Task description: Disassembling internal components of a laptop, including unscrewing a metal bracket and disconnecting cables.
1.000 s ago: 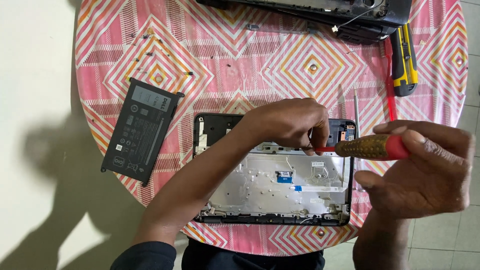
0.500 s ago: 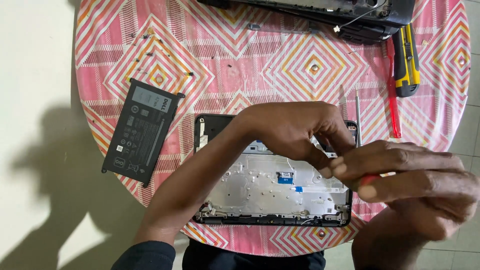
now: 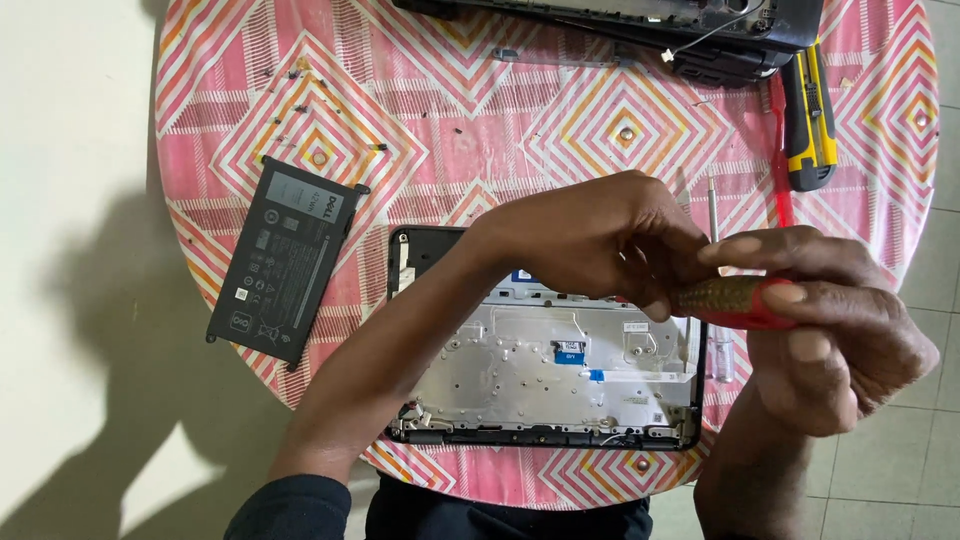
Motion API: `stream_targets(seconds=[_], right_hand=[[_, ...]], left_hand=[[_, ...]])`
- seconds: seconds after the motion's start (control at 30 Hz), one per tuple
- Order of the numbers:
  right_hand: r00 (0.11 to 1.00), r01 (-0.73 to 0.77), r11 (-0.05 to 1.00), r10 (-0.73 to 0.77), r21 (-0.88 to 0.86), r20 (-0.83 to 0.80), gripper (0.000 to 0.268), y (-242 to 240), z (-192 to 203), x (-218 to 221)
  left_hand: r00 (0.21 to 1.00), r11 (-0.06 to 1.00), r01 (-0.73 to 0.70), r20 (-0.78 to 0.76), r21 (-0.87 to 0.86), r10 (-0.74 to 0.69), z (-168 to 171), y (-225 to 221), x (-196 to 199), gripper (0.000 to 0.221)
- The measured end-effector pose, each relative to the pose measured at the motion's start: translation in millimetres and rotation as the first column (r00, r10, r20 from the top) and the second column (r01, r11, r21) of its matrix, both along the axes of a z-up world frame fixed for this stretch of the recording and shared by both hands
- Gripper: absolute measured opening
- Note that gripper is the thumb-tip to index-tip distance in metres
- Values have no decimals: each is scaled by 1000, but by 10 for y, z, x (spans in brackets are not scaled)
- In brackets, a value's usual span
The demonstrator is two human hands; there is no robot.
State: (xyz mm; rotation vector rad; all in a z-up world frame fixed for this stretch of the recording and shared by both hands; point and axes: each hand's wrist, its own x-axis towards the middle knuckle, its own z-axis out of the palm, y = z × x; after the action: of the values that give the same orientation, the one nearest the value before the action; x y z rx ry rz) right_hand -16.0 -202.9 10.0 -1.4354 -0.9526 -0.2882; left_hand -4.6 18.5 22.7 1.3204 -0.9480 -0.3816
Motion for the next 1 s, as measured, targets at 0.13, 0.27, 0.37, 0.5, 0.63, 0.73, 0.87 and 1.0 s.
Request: stream_targets(seconds=[0.13,0.27,0.37,0.5,0.63,0.73,0.87,1.0], right_hand=[[992,63,995,-55,-71,114,37,-18,13,23],[1000,14,999,-14,32,13,14,-14,-66,1],[999,2,998,0,55,-43,20,40,-56,-42],[992,63,994,-52,-93,117,35,117,67,-1],[999,31,996,-28,-85,39,28,115,34,-53],[1000,26,999,-25,-33,8,28,103,-40,-48],[998,20,996,-25,-84,-58,53,226,49,-91],[983,29,983,-61,-183,-174,69,196,-51,-93]], left_hand=[[975,975,-216,63,51,213,14,-67,-17,44],[996,992,-74,65,101,67,-74,-18,8,31],[990,992,-103,103,73,95,-146,-62,13,23],[977,971,-202,91,126,192,-51,-51,10,35],[980,972,-158,152,175,132,-214,-49,35,37],[999,995,-32,4,98,32,-253,-81,29,25],[978,955,-206,67,214,196,-217,-121,21,32],[988,927,-127,-43,353,152,-423,-110,68,43]])
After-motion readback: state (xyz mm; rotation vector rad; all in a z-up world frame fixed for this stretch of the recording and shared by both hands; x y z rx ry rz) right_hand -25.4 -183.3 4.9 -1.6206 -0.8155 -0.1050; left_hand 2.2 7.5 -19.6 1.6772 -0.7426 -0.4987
